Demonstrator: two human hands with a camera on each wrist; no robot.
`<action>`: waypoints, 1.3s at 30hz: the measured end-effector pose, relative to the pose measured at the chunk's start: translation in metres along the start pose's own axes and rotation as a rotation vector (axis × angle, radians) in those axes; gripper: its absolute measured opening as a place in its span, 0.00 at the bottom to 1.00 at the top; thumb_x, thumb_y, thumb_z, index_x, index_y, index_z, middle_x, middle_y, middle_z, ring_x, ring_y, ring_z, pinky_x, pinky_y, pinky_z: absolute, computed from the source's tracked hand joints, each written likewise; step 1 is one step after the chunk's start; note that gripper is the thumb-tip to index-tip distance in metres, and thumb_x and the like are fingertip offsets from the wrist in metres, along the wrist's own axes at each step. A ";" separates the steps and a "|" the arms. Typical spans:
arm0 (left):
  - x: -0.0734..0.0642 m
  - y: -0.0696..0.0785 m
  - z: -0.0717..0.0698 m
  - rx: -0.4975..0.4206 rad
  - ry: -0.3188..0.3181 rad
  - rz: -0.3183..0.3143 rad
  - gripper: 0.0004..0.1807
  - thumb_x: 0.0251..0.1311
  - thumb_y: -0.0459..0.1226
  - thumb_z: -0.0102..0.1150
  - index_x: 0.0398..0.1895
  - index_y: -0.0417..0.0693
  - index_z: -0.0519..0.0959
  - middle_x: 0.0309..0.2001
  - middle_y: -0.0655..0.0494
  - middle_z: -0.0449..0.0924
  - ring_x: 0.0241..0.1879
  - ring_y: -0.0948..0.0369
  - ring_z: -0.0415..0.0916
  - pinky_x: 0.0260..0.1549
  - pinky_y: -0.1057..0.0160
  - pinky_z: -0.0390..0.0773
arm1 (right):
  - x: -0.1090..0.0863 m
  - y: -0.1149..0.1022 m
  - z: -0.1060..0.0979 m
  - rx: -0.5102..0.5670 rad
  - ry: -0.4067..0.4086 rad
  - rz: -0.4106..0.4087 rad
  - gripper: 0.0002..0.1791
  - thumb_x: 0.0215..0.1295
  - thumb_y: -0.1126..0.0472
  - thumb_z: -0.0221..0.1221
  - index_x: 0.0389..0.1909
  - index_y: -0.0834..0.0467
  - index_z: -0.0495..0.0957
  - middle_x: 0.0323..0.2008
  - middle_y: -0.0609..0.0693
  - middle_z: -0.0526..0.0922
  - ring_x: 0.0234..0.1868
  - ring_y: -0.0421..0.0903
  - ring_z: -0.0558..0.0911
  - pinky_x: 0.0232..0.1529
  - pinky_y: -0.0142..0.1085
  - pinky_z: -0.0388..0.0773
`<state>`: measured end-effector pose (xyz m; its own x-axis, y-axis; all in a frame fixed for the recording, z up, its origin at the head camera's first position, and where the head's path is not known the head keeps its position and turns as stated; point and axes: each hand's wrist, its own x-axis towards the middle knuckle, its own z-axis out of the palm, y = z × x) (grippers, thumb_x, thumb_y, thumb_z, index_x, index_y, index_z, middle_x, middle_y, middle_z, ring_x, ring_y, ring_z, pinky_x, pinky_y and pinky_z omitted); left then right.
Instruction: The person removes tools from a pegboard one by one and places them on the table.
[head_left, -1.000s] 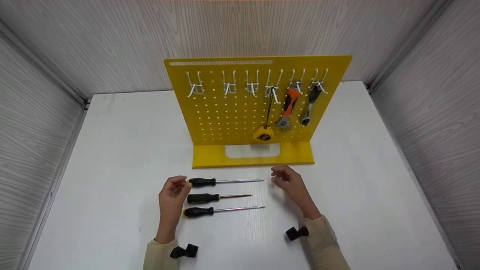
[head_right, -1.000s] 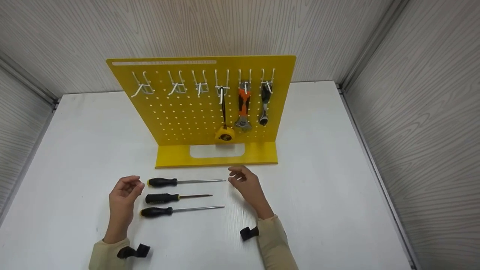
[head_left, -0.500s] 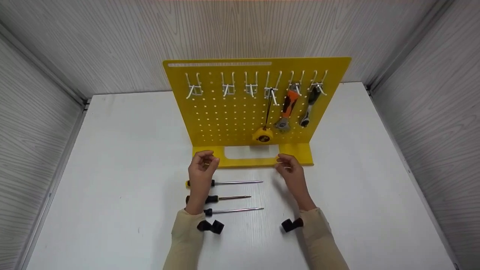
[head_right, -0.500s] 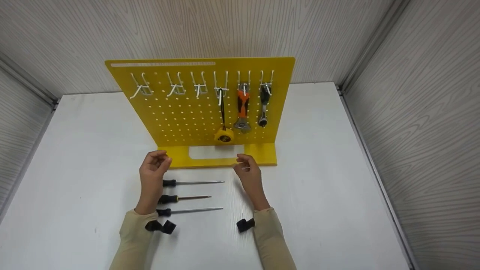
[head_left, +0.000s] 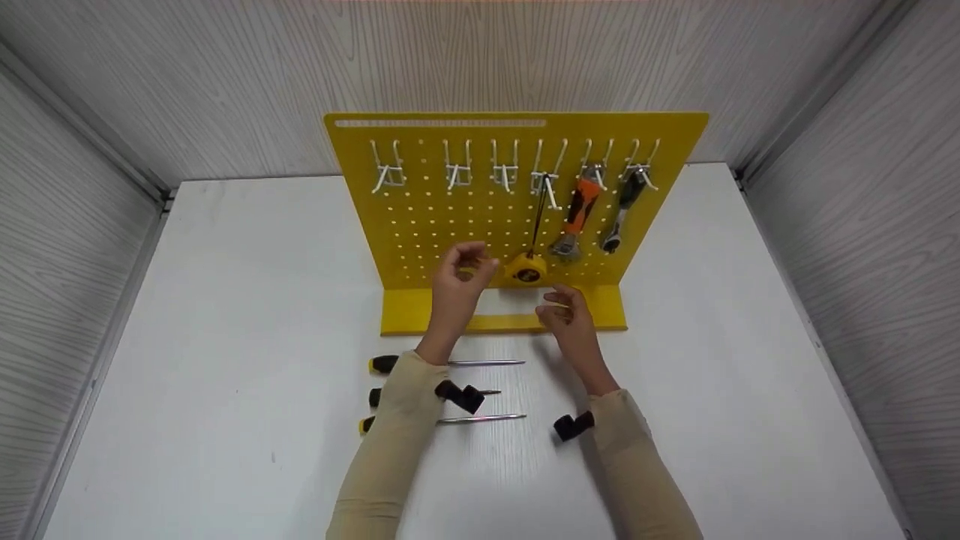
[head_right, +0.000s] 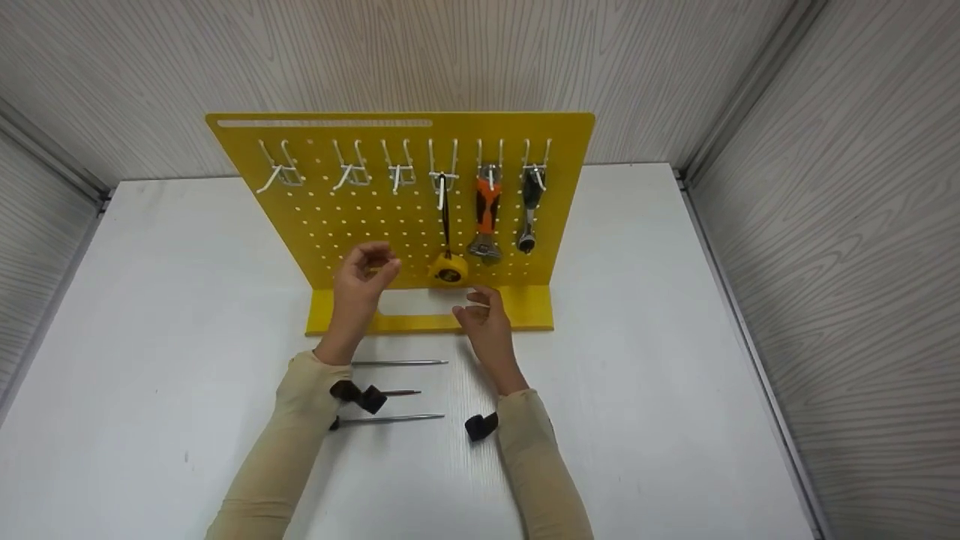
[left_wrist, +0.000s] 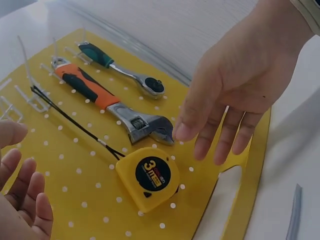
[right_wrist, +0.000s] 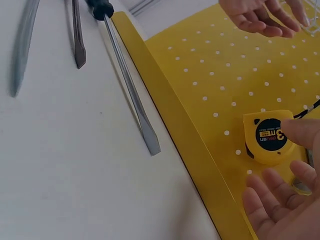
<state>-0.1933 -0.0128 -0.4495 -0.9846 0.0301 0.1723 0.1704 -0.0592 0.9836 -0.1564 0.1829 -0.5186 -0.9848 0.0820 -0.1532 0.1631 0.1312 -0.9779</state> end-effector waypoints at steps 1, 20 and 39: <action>0.004 0.002 0.003 0.013 -0.013 -0.001 0.22 0.59 0.37 0.63 0.53 0.35 0.74 0.48 0.41 0.76 0.42 0.61 0.72 0.41 0.63 0.69 | 0.002 -0.001 0.001 0.004 -0.005 -0.004 0.31 0.67 0.57 0.59 0.67 0.58 0.60 0.60 0.56 0.70 0.57 0.51 0.75 0.54 0.35 0.77; 0.039 0.017 0.043 0.085 -0.156 -0.040 0.23 0.59 0.41 0.65 0.57 0.45 0.73 0.53 0.50 0.76 0.51 0.57 0.74 0.48 0.64 0.76 | 0.022 -0.009 0.018 0.027 -0.019 0.092 0.35 0.69 0.57 0.56 0.72 0.54 0.49 0.64 0.57 0.67 0.58 0.54 0.77 0.58 0.47 0.76; 0.047 0.021 0.053 0.132 -0.166 -0.037 0.18 0.58 0.35 0.66 0.51 0.40 0.78 0.45 0.45 0.82 0.44 0.56 0.78 0.46 0.66 0.78 | 0.035 -0.011 0.018 0.075 0.009 0.145 0.28 0.69 0.61 0.54 0.67 0.57 0.57 0.58 0.58 0.74 0.51 0.50 0.81 0.55 0.42 0.78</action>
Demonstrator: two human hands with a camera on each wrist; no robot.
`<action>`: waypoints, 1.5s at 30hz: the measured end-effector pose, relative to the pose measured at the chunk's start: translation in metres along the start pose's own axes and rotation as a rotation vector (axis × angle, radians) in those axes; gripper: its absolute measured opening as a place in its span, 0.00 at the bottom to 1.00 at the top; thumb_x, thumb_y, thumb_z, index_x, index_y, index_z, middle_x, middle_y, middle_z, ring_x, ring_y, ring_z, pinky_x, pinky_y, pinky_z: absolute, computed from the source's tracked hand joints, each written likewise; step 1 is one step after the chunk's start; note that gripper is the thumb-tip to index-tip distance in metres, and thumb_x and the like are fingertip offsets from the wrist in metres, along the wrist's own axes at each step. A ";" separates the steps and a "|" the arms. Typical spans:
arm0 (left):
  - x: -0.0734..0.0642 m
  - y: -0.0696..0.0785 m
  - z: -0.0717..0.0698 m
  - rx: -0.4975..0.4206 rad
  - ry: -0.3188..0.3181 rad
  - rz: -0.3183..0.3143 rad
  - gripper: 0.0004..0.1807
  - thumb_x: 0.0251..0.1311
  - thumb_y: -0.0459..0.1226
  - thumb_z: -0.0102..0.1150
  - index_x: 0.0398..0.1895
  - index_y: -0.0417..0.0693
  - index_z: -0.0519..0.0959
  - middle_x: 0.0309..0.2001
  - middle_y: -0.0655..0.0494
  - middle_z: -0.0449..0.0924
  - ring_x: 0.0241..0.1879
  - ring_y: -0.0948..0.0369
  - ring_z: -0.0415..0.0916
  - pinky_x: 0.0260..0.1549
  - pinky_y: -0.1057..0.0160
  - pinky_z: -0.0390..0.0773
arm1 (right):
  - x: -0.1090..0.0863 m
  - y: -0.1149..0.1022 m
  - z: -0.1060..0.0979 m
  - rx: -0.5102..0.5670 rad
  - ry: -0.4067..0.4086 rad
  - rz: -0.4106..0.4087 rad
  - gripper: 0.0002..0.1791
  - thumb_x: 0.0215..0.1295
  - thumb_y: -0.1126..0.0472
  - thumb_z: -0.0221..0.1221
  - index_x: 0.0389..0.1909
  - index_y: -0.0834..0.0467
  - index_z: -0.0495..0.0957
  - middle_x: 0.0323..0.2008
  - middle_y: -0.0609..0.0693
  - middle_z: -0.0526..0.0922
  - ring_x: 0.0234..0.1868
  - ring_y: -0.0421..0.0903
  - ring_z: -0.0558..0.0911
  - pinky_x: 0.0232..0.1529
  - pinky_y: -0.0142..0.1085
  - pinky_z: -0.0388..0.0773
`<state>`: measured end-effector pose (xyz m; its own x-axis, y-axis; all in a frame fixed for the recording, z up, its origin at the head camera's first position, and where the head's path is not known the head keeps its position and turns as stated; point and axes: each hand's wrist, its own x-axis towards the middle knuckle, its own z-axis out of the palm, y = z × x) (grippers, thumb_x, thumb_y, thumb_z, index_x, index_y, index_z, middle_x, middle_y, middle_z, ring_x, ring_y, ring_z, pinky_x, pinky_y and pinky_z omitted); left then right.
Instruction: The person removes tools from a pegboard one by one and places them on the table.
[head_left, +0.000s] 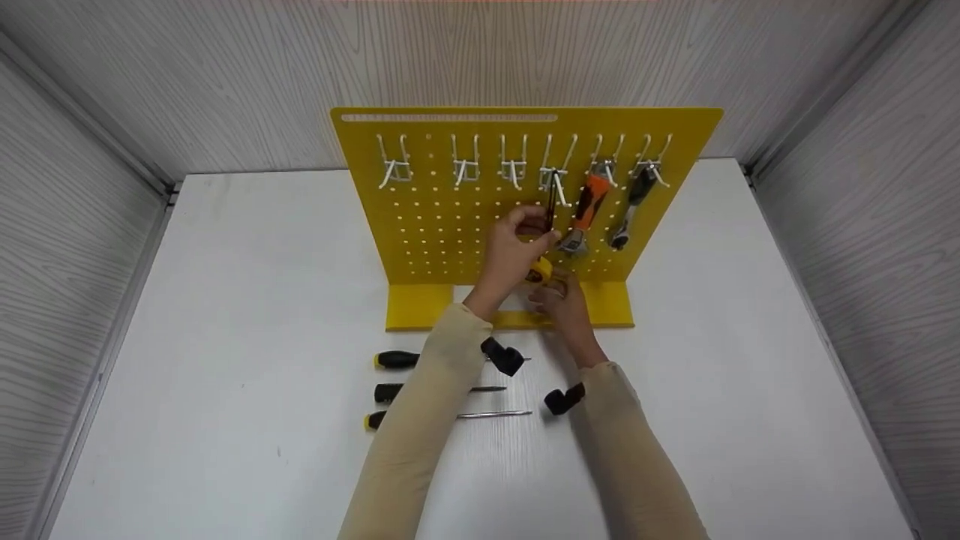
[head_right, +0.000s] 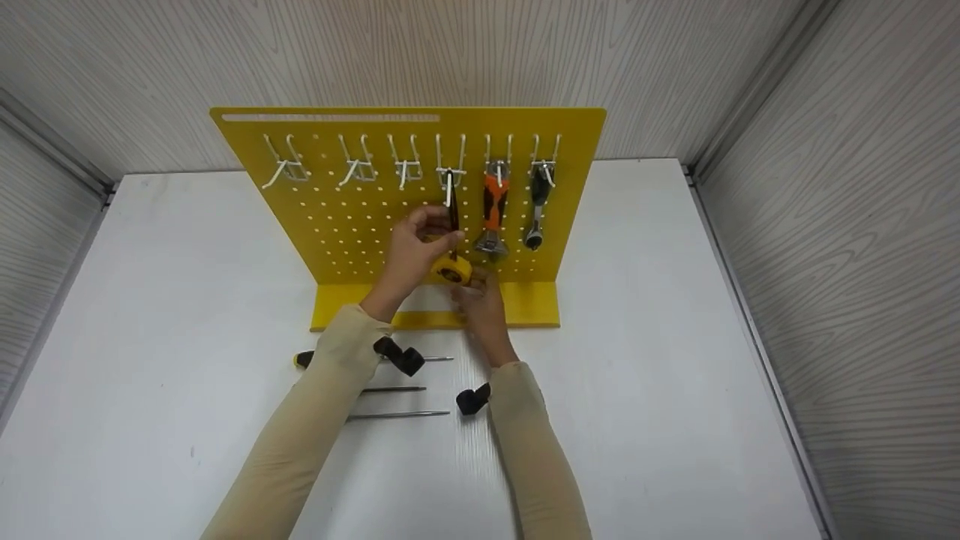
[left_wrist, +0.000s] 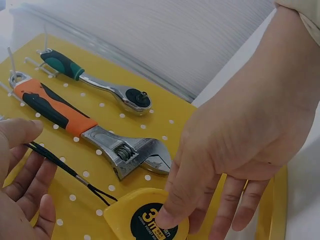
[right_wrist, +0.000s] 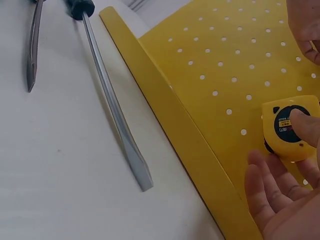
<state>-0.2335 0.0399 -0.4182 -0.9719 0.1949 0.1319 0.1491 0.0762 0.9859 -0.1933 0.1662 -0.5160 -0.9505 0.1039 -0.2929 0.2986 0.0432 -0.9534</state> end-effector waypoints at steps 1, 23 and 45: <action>0.000 0.001 0.000 0.006 -0.001 0.004 0.17 0.57 0.34 0.66 0.50 0.40 0.78 0.45 0.45 0.82 0.44 0.56 0.78 0.45 0.66 0.78 | 0.000 0.000 -0.001 -0.001 -0.001 0.002 0.27 0.69 0.61 0.55 0.66 0.57 0.58 0.58 0.57 0.74 0.51 0.50 0.81 0.55 0.42 0.78; -0.016 0.013 -0.003 0.036 -0.023 0.048 0.09 0.62 0.35 0.61 0.44 0.43 0.80 0.42 0.49 0.82 0.41 0.60 0.77 0.43 0.67 0.76 | -0.024 0.004 -0.024 0.183 -0.081 -0.051 0.18 0.70 0.55 0.55 0.55 0.55 0.63 0.61 0.59 0.74 0.53 0.48 0.82 0.62 0.50 0.72; -0.050 0.045 -0.002 -0.028 -0.084 0.152 0.09 0.61 0.36 0.63 0.43 0.45 0.80 0.40 0.51 0.82 0.37 0.64 0.75 0.37 0.69 0.71 | -0.066 -0.010 -0.035 0.261 -0.049 0.027 0.18 0.70 0.62 0.55 0.57 0.49 0.64 0.57 0.54 0.74 0.50 0.47 0.80 0.62 0.44 0.73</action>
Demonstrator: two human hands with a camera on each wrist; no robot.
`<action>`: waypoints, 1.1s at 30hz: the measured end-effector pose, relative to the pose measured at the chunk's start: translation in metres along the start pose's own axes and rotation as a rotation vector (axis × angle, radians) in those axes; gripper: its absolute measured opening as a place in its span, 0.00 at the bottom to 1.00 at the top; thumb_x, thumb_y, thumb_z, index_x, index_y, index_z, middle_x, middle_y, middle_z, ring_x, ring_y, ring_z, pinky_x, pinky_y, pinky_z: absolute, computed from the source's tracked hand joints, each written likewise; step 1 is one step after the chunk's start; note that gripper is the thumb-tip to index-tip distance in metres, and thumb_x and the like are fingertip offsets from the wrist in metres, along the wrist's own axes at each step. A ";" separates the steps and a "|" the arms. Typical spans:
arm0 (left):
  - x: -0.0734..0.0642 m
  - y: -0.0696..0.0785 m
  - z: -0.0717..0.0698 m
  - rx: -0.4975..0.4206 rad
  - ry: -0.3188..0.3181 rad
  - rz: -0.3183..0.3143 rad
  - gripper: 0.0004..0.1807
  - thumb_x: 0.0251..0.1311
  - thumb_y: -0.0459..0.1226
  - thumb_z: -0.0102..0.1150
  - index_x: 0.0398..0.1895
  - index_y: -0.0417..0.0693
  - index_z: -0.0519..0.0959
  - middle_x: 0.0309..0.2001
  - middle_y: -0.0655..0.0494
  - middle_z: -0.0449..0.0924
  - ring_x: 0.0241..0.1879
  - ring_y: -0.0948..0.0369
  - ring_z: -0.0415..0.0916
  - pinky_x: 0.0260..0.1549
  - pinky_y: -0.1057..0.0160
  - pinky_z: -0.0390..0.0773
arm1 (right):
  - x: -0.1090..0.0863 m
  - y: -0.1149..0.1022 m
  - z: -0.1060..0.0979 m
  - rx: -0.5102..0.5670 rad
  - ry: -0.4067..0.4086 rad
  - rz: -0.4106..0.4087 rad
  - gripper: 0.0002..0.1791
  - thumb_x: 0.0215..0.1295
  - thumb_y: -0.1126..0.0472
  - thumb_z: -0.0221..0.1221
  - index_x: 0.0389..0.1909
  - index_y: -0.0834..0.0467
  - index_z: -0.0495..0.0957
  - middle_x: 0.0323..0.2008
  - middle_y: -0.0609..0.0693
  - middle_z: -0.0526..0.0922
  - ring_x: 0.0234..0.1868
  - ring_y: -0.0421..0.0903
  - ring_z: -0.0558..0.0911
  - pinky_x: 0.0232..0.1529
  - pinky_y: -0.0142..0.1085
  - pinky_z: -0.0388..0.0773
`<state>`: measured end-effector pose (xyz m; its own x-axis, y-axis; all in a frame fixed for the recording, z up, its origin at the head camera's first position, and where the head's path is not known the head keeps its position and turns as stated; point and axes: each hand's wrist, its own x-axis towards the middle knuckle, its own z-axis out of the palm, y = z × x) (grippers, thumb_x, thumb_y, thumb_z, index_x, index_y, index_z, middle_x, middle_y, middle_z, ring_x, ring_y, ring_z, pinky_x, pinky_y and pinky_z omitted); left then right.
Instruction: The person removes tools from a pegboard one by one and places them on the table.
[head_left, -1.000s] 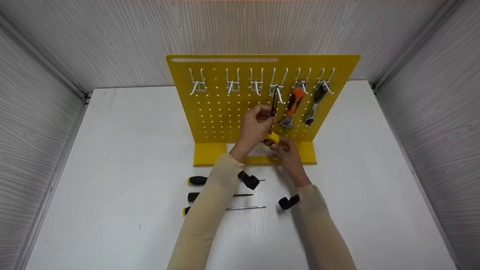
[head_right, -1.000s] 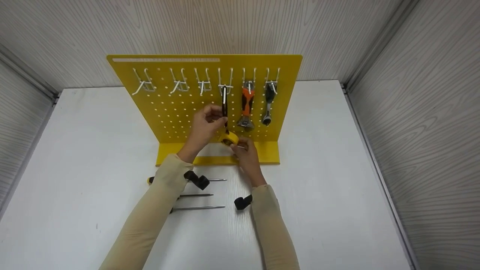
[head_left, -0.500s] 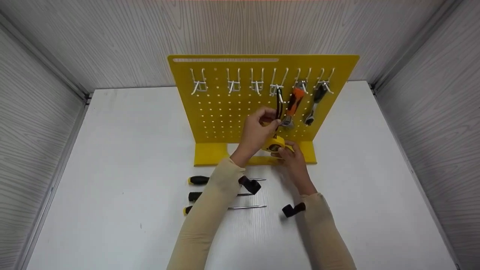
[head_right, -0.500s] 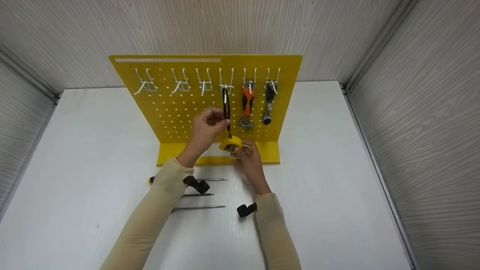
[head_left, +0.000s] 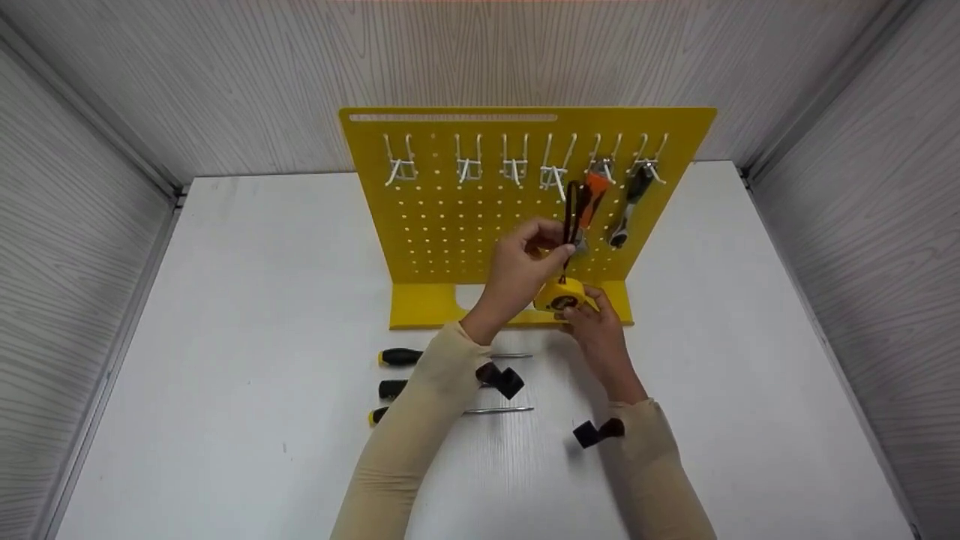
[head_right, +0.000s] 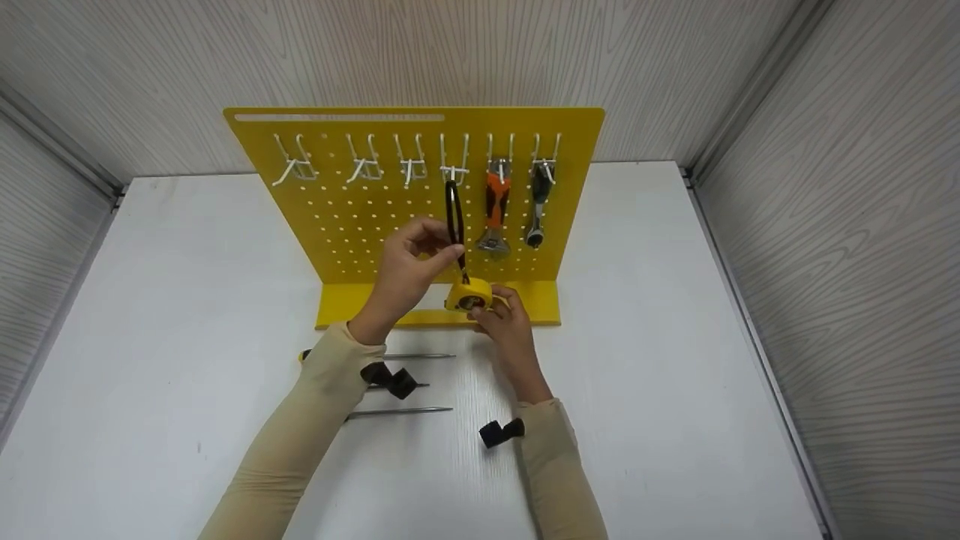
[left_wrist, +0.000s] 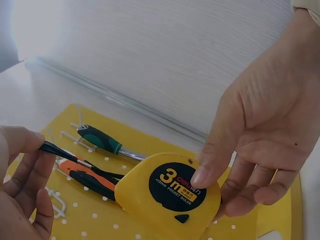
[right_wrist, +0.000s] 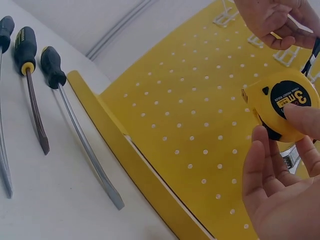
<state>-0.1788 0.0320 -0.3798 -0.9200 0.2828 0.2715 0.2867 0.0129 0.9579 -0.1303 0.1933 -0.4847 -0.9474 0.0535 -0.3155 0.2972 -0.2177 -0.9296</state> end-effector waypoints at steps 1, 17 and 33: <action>-0.001 0.001 0.000 -0.004 -0.004 0.004 0.09 0.61 0.36 0.62 0.44 0.44 0.80 0.40 0.52 0.82 0.37 0.64 0.75 0.37 0.68 0.71 | -0.002 0.000 -0.001 -0.004 0.002 0.001 0.18 0.70 0.62 0.55 0.57 0.49 0.65 0.56 0.53 0.75 0.49 0.46 0.80 0.60 0.41 0.74; -0.013 0.000 -0.002 -0.053 -0.003 0.024 0.09 0.61 0.35 0.62 0.42 0.40 0.79 0.38 0.49 0.80 0.34 0.64 0.75 0.37 0.69 0.74 | -0.017 0.006 -0.008 0.097 -0.043 -0.099 0.15 0.71 0.58 0.53 0.56 0.48 0.65 0.54 0.49 0.73 0.50 0.44 0.79 0.47 0.37 0.81; -0.035 -0.033 -0.013 0.010 0.017 -0.048 0.09 0.59 0.37 0.64 0.39 0.42 0.80 0.37 0.49 0.82 0.35 0.63 0.78 0.38 0.67 0.77 | -0.020 0.018 -0.028 0.082 0.005 -0.047 0.18 0.71 0.56 0.54 0.59 0.48 0.64 0.56 0.50 0.71 0.48 0.43 0.79 0.43 0.32 0.80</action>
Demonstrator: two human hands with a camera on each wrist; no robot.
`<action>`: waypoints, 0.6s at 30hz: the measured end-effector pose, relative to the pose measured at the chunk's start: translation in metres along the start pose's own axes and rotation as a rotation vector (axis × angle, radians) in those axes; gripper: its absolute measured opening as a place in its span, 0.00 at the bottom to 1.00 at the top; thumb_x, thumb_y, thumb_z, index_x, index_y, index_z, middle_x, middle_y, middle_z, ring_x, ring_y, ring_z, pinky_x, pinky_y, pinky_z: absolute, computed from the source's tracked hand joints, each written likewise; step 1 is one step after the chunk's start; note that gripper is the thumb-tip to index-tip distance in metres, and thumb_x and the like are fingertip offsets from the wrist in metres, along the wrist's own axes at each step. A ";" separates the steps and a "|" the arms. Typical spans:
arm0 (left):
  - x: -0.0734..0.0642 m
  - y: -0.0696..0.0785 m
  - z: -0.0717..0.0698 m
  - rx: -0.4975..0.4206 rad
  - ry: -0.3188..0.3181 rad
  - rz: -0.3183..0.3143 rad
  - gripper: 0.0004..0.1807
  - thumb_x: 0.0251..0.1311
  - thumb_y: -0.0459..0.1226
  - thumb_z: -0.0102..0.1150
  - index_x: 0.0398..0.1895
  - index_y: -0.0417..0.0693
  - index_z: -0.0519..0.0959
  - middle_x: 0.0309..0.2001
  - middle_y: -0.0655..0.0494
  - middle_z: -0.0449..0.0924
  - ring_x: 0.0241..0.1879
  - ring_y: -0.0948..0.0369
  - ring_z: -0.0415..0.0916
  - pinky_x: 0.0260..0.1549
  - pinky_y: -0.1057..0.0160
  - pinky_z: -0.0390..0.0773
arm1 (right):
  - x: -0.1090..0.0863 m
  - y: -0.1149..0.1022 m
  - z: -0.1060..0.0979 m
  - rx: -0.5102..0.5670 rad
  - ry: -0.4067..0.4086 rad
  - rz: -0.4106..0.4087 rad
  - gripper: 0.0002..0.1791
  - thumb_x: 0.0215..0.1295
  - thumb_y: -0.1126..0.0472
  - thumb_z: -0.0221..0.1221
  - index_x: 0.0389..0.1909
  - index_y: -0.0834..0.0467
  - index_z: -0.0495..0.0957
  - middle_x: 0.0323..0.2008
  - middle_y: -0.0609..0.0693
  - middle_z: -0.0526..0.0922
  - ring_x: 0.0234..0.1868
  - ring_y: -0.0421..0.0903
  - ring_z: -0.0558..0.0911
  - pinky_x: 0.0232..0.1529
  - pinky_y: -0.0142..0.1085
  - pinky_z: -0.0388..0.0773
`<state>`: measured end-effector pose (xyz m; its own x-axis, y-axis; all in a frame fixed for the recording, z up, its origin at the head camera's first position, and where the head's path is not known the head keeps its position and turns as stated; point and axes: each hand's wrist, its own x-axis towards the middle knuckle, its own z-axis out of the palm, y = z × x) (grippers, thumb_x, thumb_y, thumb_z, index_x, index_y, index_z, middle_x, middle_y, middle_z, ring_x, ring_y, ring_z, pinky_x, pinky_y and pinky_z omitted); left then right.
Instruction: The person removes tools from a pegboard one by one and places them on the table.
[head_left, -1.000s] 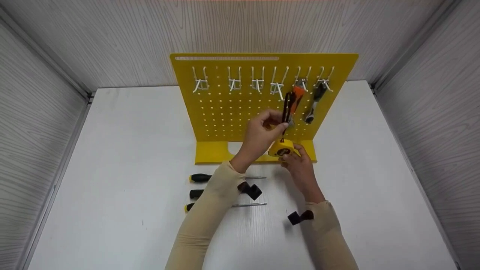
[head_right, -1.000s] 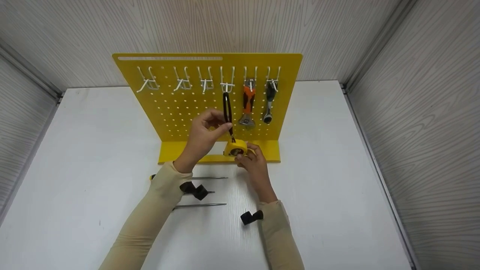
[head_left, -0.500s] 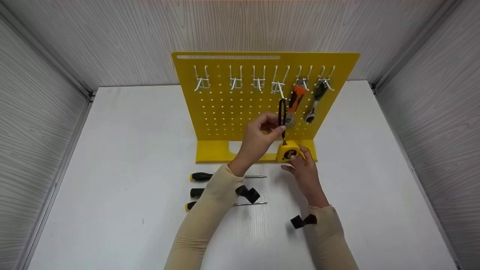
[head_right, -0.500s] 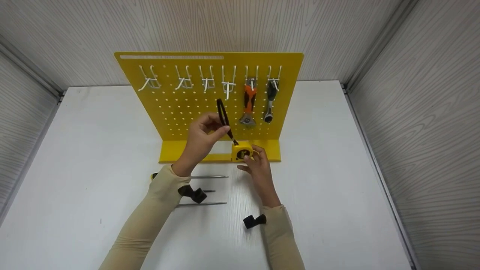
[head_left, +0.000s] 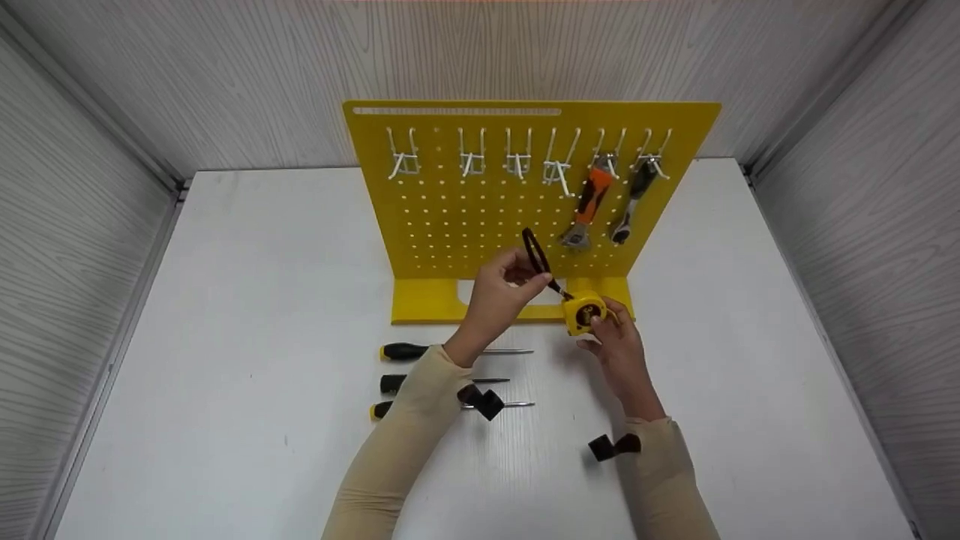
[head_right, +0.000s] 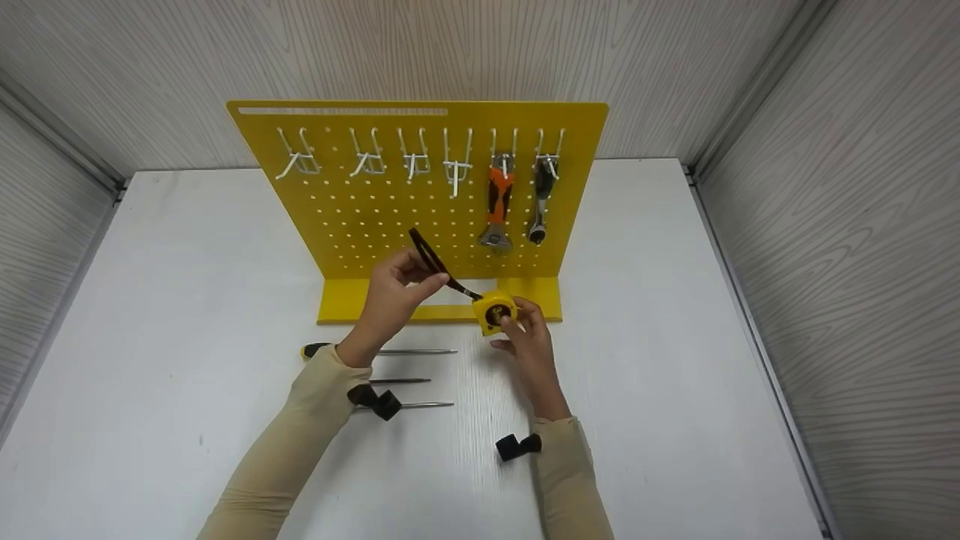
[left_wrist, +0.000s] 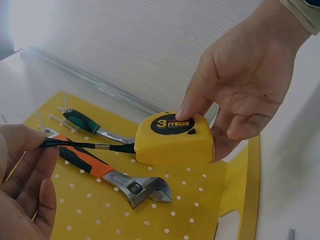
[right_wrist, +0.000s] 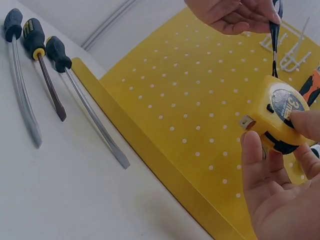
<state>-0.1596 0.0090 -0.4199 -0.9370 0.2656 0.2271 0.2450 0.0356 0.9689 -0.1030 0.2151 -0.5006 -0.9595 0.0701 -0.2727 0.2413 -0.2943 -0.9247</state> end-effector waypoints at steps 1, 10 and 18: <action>-0.001 -0.002 -0.001 0.005 -0.005 -0.010 0.09 0.59 0.38 0.65 0.39 0.43 0.80 0.37 0.49 0.82 0.35 0.62 0.78 0.39 0.67 0.77 | 0.000 0.001 -0.002 -0.004 0.002 0.003 0.18 0.71 0.56 0.54 0.58 0.47 0.64 0.56 0.50 0.71 0.47 0.43 0.79 0.42 0.32 0.80; -0.015 -0.023 -0.012 0.005 -0.041 -0.090 0.10 0.58 0.37 0.65 0.41 0.43 0.81 0.38 0.48 0.82 0.36 0.62 0.77 0.39 0.67 0.76 | 0.000 0.009 -0.023 -0.186 0.031 0.050 0.23 0.70 0.49 0.54 0.64 0.48 0.65 0.53 0.48 0.71 0.45 0.40 0.76 0.41 0.32 0.77; -0.020 -0.037 -0.022 -0.008 -0.030 -0.136 0.10 0.57 0.34 0.65 0.42 0.41 0.82 0.39 0.47 0.82 0.33 0.63 0.78 0.35 0.68 0.78 | 0.000 0.004 -0.041 -0.227 0.041 0.063 0.27 0.68 0.46 0.55 0.65 0.47 0.65 0.53 0.48 0.70 0.43 0.40 0.75 0.40 0.31 0.76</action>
<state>-0.1558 -0.0191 -0.4575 -0.9535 0.2872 0.0912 0.1144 0.0650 0.9913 -0.0962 0.2534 -0.5152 -0.9360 0.0981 -0.3380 0.3314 -0.0777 -0.9403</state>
